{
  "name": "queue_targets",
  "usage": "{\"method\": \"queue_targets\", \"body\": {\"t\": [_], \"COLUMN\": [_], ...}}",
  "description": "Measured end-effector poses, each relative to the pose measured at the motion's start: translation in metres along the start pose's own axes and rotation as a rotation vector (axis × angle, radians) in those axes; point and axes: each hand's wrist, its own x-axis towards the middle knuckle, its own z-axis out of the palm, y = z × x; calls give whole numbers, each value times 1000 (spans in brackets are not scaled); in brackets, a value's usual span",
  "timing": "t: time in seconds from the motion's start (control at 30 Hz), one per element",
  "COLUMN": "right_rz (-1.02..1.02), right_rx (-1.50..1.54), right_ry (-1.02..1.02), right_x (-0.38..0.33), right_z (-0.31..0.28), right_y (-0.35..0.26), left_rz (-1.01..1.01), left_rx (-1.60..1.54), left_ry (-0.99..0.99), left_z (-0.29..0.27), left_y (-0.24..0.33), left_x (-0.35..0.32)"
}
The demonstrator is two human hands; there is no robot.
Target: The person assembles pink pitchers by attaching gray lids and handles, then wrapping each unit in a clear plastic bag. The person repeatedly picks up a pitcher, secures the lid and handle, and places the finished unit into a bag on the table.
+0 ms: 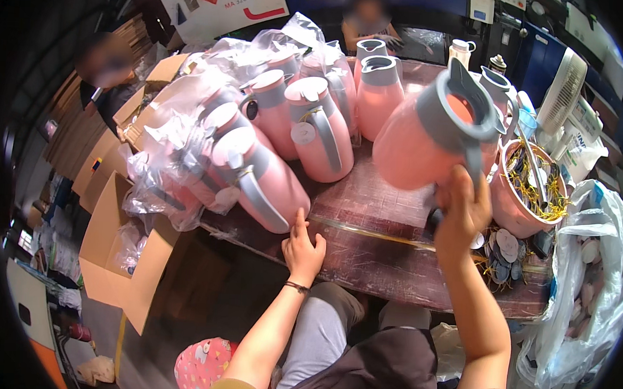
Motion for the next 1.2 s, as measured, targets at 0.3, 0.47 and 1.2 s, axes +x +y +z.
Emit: {"method": "queue_targets", "body": {"t": [0.3,0.47,1.2], "right_rz": [646,760,652], "right_rx": [-215,-354,-1929], "right_ry": [-280,-633,-241], "right_x": [-148,-206,-469], "right_z": [-146,-148,-553], "right_y": [-125,-117,98], "left_rz": [-31,561,85], "left_rx": [-1467,-267,-232], "left_ry": [-447,-1166,-1181], "left_z": [-141,-187,-161], "left_y": [80,145,159], "left_x": [-41,-61,-75]}}
